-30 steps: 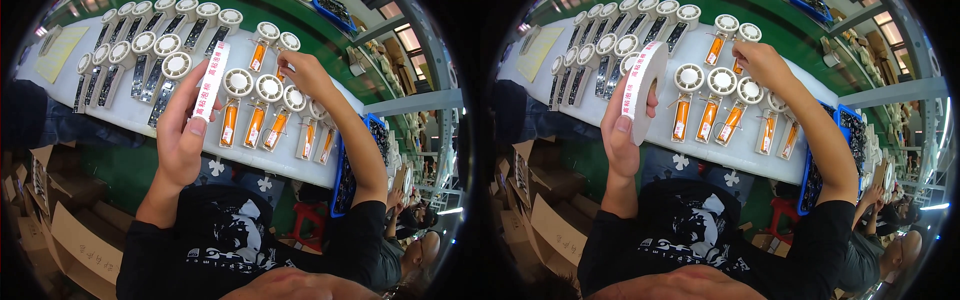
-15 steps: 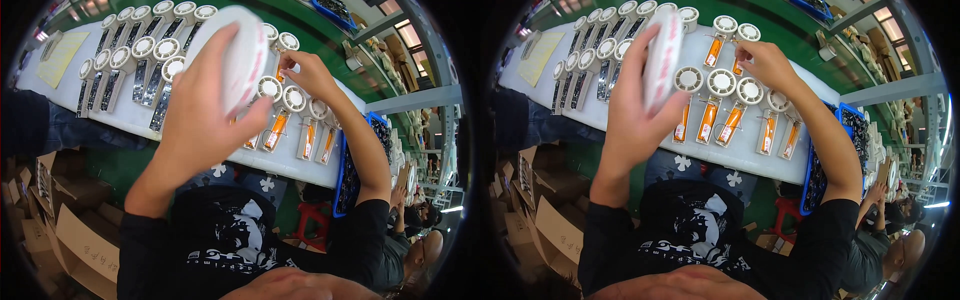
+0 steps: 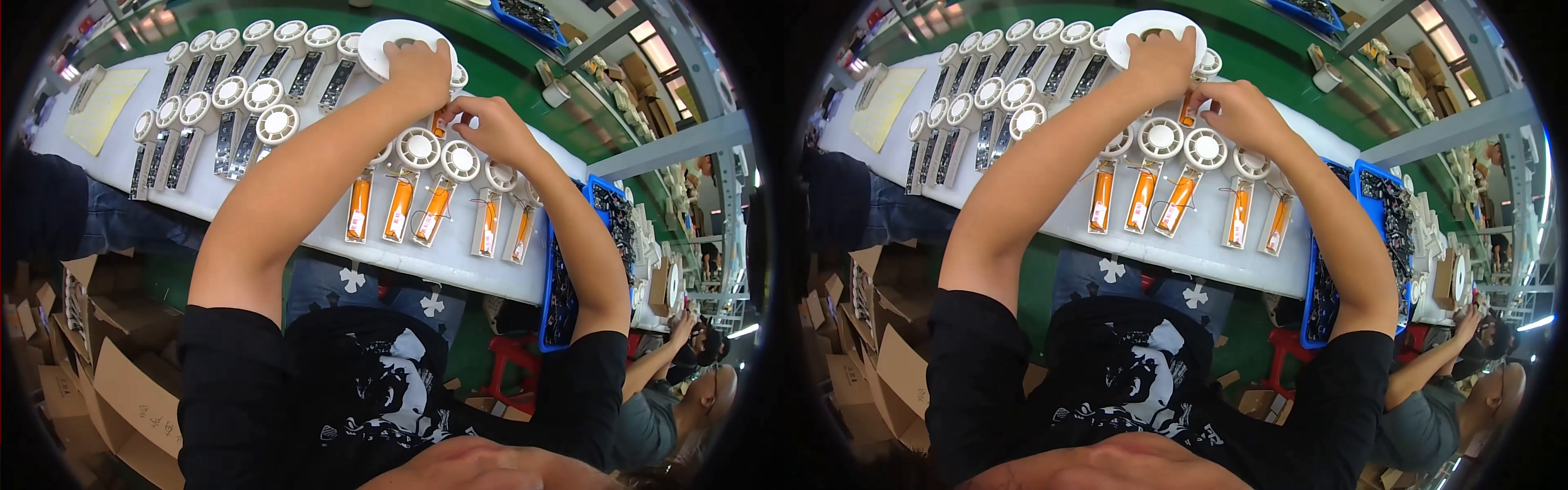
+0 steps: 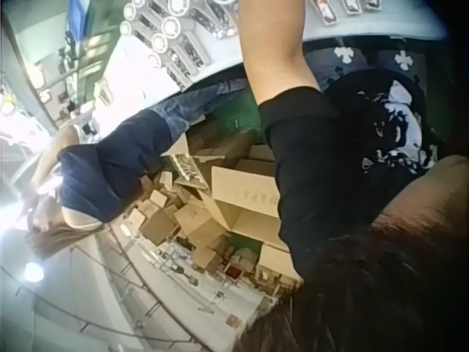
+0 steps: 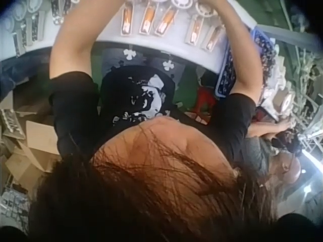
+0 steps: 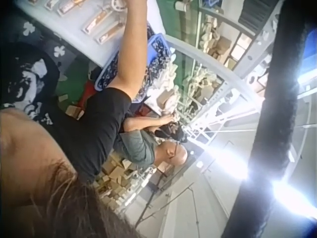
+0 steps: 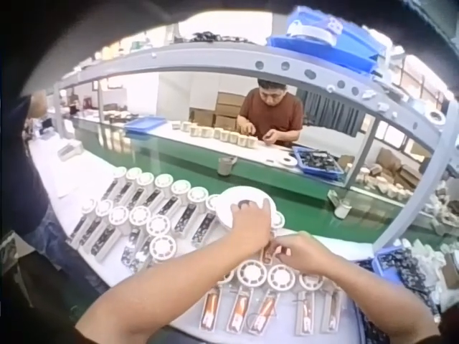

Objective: Assembling electronic components by attaching labels and parts to a frame on a factory assembly line.

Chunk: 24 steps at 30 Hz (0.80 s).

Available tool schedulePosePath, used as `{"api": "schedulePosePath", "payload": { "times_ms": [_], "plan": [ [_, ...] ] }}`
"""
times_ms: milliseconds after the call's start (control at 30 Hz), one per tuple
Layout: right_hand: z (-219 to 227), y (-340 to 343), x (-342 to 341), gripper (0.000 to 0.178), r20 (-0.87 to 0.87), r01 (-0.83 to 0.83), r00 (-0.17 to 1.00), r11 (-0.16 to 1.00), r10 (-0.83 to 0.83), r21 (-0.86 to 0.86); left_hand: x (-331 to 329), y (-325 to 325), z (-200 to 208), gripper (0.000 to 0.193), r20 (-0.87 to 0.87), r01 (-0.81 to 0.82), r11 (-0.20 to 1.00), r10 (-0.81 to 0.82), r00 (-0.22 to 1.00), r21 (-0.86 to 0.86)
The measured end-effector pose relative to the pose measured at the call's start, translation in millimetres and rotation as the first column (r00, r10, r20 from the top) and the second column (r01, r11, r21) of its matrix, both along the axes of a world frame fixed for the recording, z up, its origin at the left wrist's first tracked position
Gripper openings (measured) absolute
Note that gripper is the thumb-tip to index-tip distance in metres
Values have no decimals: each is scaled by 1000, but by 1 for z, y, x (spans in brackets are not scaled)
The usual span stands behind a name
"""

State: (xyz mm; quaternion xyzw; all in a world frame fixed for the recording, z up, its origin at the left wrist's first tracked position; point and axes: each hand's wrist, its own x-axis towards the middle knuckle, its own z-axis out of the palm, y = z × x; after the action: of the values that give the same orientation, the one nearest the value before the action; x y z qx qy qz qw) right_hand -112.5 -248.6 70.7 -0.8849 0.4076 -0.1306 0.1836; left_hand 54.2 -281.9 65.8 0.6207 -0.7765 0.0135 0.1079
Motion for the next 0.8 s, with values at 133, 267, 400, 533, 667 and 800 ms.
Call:
{"api": "schedulePosePath", "payload": {
  "times_ms": [133, 267, 400, 533, 667, 800],
  "plan": [
    [-1, -1, 0, 18, -32, -34, 999, 999, 32, -33, -3, -6, -5, 77, 8, -1, 1000, 0, 1000, 25],
    [-4, -2, 3, 16, -44, -78, 997, 977, 71, -200, -2, -7, -6, 78, 24, 25, 1000, -26, 999, 19],
    [-11, -6, 9, 19, 14, 6, 1000, 993, -5, -114, 1, -11, -13, 80, 23, 33, 998, -31, 999, -52],
    [-5, -1, 11, 13, 19, -32, 999, 992, 34, -121, 1, -14, -15, 87, 48, 16, 999, -14, 999, -37],
    [17, 12, 5, 16, 79, -10, 997, 999, 14, -51, 2, -11, -11, 94, 59, 57, 998, -56, 997, -17],
    [16, -2, 0, 20, 150, 97, 982, 987, -116, 126, 4, -8, -5, 92, 38, 57, 998, -58, 998, 30]
  ]
}}
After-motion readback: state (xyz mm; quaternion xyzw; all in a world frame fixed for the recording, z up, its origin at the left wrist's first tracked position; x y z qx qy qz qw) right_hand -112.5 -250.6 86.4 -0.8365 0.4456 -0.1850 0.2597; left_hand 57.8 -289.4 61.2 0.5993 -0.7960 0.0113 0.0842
